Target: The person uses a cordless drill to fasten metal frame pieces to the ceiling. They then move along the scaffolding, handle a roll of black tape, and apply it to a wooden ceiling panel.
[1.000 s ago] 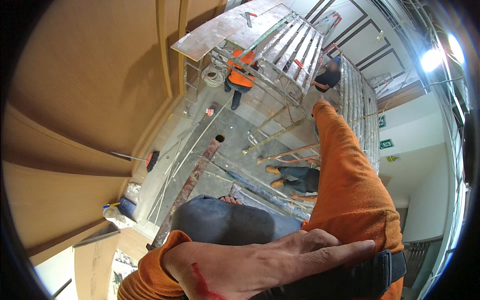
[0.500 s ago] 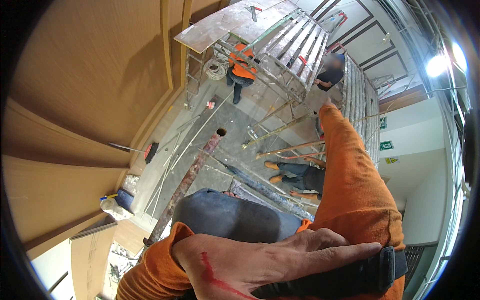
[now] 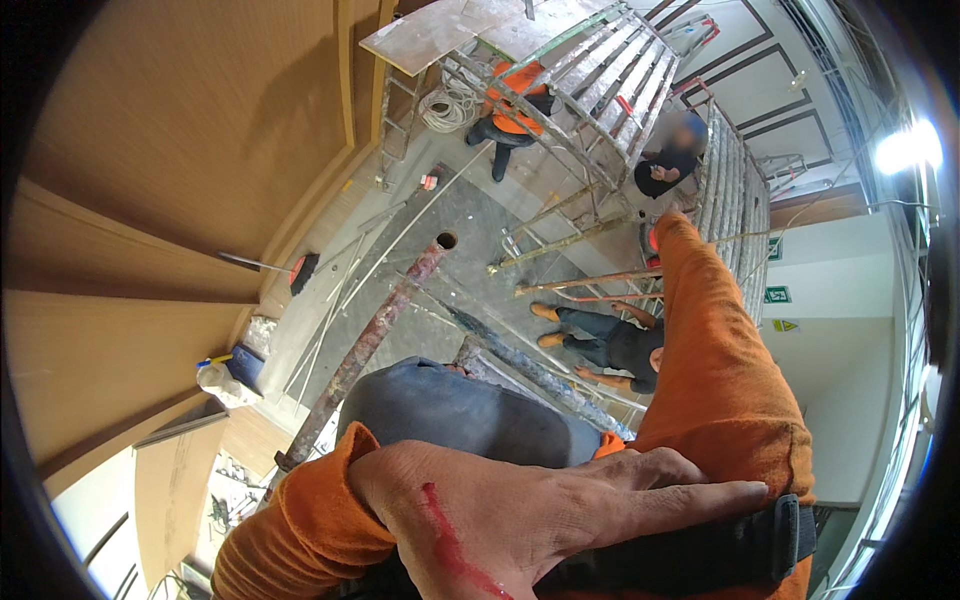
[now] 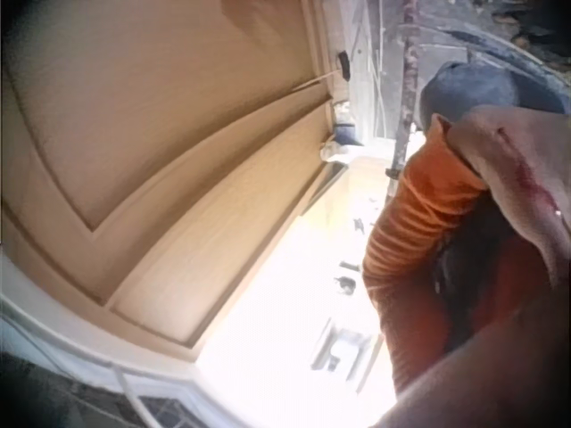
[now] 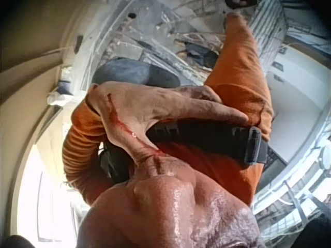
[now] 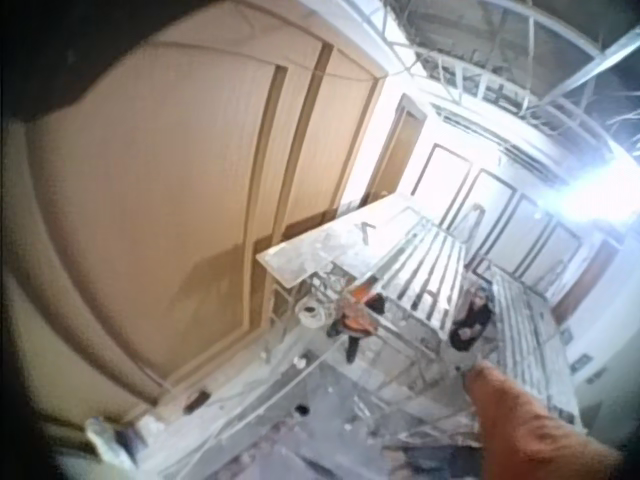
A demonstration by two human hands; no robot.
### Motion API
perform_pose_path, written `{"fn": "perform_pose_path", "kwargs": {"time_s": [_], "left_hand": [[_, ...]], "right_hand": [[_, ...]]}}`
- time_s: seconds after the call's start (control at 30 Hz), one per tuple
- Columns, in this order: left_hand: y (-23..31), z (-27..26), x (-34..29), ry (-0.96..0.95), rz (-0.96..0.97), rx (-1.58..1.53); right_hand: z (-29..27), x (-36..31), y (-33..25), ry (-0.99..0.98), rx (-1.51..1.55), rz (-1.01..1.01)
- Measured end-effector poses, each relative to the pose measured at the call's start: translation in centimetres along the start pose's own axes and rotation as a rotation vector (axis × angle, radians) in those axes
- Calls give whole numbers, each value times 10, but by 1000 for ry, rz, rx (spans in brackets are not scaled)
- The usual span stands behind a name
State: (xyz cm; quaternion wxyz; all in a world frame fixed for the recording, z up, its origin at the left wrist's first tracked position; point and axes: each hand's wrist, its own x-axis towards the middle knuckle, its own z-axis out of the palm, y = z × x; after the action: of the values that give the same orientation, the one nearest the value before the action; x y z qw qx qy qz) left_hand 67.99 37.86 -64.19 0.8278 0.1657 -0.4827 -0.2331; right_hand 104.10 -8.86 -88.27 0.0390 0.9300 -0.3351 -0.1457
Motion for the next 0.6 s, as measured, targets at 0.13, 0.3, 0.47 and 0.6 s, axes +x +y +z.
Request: {"fn": "perform_pose_path", "kwargs": {"time_s": [0.13, 0.3, 0.47, 0.6], "left_hand": [[11, -8, 6, 10, -1, 146], [30, -16, -7, -17, -153, 163], [42, -2, 15, 293, -334, 86], [54, -44, -15, 142, -482, 314]], "right_hand": [[11, -2, -2, 8, 25, 5], [18, 1, 4, 11, 47, 2], [26, 7, 17, 18, 60, 5], [38, 5, 23, 19, 101, -12]]}}
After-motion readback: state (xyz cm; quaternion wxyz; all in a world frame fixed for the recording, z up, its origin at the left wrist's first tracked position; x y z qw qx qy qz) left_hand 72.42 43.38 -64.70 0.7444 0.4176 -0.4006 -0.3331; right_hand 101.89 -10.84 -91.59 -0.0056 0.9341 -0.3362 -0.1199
